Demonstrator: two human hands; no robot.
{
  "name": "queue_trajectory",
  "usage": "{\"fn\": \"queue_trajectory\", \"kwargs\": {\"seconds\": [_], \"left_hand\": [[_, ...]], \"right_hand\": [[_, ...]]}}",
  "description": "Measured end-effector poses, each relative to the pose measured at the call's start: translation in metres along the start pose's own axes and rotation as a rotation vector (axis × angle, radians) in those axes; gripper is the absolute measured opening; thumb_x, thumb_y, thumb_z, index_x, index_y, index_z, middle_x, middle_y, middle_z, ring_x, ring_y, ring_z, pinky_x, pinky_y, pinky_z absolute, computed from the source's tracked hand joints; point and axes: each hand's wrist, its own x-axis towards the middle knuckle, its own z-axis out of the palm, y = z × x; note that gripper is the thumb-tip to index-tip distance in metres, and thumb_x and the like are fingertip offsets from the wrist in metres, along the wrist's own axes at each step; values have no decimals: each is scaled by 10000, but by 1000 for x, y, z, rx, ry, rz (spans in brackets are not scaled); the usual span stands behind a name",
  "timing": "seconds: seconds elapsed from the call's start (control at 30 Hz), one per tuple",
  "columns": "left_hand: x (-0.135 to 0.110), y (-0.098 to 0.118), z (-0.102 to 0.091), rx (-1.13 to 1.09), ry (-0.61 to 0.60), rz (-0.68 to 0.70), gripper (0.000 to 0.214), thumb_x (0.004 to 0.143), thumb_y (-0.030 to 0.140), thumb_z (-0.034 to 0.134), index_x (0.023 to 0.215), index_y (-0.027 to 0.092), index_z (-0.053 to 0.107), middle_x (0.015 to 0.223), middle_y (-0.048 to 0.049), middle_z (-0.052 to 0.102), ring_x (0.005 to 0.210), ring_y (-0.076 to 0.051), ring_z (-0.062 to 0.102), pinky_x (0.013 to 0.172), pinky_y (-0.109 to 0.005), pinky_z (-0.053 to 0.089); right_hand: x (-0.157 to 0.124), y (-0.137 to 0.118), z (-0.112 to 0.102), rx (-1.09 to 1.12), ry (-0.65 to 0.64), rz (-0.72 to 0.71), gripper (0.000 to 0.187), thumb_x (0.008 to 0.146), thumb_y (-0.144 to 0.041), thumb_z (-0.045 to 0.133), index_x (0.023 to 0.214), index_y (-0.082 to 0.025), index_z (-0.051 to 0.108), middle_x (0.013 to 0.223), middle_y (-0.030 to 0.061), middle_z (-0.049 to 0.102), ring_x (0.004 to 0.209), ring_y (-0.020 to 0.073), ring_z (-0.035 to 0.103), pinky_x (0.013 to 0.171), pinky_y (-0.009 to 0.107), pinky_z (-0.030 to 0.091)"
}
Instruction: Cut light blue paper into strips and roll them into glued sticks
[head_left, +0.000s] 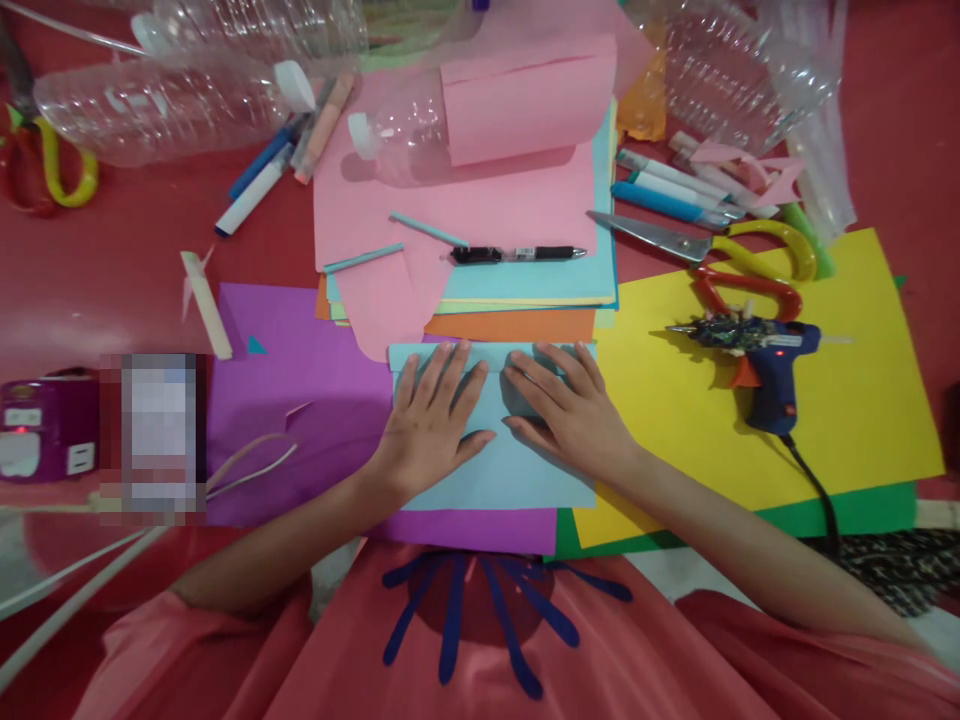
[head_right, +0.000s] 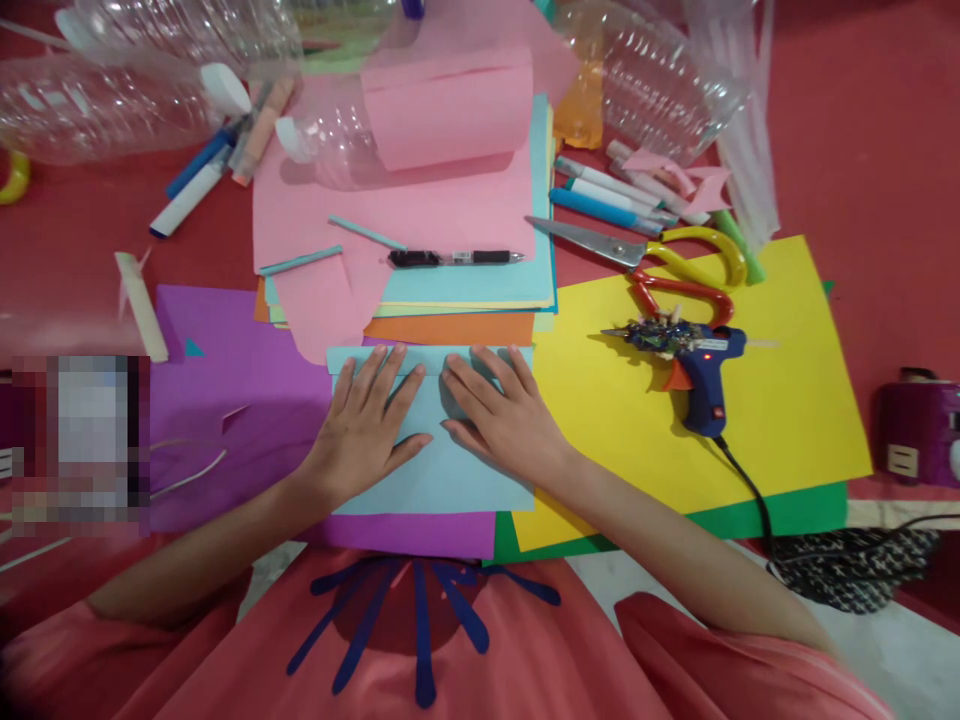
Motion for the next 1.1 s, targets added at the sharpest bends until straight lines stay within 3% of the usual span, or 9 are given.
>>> {"fn": "queue_trajectory", "kwargs": {"seconds": [0.23, 0.73, 0.97, 1.1], "left_hand": [[0, 1, 0, -33, -18, 0, 669, 961, 435, 488, 1514, 89, 342, 1537, -234, 417, 1431, -374, 405, 1148, -572, 322], [-1, 4, -1, -32, -55, -18, 664, 977, 415, 446, 1536, 89, 299, 1550, -227, 396, 1455, -340, 378, 1172, -563, 288], [1, 5, -1, 5, -60, -11, 644, 985, 428, 420, 1513, 67, 338, 1530, -245, 415, 1440, -348, 402, 1142, -569, 320], [2, 6, -1, 3, -70, -23, 654, 980, 438, 425, 1515, 72, 338, 1533, -245, 410, 1441, -346, 400, 1145, -567, 311]], "right_hand": [[2, 0, -1, -13, 52, -16, 377, 980, -392, 470, 1244, -186, 644, 1279, 75, 697, 1263, 267, 537, 1164, 507, 325], [0, -1, 1, 20, 8, 10, 391, 968, -403, 487, 1285, -218, 620, 1309, 82, 672, 1304, 282, 502, 1178, 547, 293], [3, -1, -2, 17, 38, -16, 371, 964, -361, 501, 1245, -162, 638, 1285, 113, 684, 1269, 276, 520, 1132, 482, 353], [1, -11, -7, 26, -44, 25, 387, 967, -312, 491, 1281, -127, 620, 1353, 165, 631, 1243, 275, 539, 1017, 404, 441]]}}
